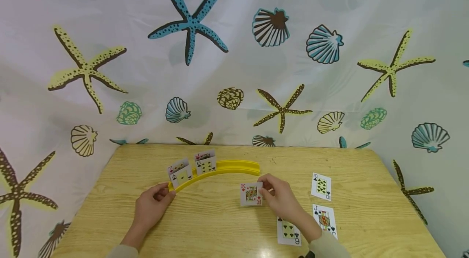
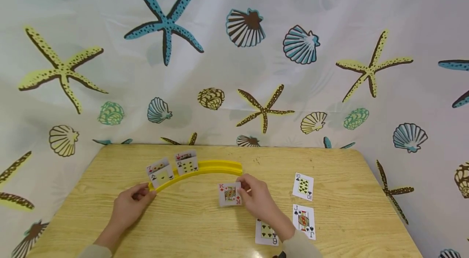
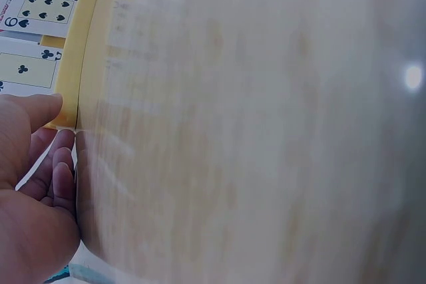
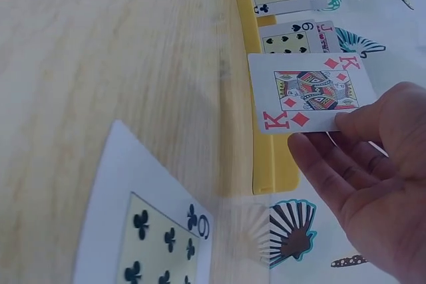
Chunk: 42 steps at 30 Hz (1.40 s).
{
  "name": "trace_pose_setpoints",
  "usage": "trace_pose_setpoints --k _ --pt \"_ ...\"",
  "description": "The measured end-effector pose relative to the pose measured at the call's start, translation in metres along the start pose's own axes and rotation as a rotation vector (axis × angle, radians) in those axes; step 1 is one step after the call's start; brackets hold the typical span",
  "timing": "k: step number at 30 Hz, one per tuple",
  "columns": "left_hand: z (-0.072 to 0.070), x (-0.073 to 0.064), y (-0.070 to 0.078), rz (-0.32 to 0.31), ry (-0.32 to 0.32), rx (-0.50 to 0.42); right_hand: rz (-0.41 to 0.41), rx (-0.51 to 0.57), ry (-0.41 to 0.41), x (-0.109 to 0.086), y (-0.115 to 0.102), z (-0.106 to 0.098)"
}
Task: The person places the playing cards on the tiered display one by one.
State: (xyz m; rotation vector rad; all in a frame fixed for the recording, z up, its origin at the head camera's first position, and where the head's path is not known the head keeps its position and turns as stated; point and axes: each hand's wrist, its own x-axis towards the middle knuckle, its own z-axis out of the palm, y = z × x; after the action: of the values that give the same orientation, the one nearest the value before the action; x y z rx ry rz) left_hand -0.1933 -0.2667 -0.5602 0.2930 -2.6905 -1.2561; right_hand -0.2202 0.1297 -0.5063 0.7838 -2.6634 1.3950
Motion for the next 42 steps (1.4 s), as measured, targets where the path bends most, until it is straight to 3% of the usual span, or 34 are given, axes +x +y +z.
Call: trace_pose_setpoints --k 12,29,42 --pt "0.000 0.000 0.000 0.001 0.004 0.001 -0.019 0.046 0.041 0.026 -0.005 -0.002" --pt "-0.007 0.001 -0.009 0.019 -0.030 0.006 0.006 0.029 0.094 0.050 -0.023 0.015" --pt "-0.007 0.001 -0.009 0.014 -0.033 0.023 0.023 -0.001 0.118 0.072 -0.022 0.022"
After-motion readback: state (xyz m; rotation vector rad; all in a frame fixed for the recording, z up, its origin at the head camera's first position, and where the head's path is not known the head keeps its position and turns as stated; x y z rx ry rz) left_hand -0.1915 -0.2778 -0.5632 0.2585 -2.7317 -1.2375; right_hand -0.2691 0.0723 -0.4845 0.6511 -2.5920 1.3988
